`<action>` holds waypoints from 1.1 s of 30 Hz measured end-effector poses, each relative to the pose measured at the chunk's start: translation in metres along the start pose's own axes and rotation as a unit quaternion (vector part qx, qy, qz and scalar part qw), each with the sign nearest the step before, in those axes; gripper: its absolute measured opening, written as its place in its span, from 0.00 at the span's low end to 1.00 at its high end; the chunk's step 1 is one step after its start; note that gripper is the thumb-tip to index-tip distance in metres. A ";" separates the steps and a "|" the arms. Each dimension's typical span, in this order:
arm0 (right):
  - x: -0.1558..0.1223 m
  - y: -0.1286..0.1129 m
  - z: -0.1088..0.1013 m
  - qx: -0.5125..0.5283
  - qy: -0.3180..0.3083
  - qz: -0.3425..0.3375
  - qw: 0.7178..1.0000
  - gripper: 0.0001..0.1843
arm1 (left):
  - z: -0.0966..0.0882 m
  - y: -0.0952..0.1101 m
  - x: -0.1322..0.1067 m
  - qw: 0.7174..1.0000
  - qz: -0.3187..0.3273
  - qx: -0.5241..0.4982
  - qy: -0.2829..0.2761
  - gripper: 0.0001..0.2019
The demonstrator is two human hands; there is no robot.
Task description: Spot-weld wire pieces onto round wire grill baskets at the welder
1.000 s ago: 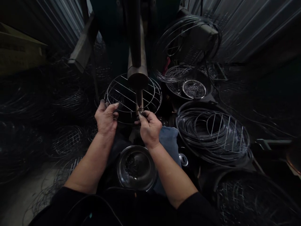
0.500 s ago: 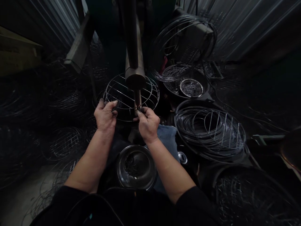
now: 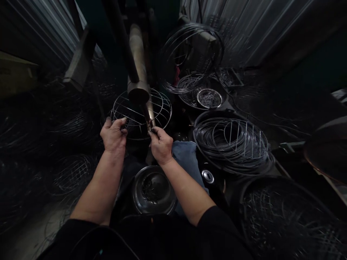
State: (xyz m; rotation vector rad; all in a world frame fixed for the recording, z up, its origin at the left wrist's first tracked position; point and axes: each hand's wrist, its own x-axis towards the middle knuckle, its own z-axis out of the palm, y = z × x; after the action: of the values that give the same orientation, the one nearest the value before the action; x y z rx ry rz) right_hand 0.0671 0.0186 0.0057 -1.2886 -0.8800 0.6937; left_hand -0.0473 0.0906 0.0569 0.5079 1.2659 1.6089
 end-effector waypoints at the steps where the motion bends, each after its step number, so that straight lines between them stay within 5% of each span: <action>1: 0.001 0.001 0.000 0.001 0.001 0.001 1.000 0.09 | 0.000 0.000 0.001 1.000 0.002 0.003 -0.002 0.43; 15: 0.002 -0.005 0.000 0.063 0.005 0.040 0.997 0.10 | -0.002 0.000 0.000 0.999 0.015 0.000 -0.034 0.28; 33: -0.004 0.011 0.003 0.028 0.024 -0.013 0.999 0.10 | -0.002 -0.002 0.001 1.000 0.003 -0.010 -0.027 0.26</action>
State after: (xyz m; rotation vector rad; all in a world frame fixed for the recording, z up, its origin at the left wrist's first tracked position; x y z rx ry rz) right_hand 0.0632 0.0183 -0.0054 -1.2365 -0.8312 0.6596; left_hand -0.0485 0.0904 0.0539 0.5396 1.2092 1.6007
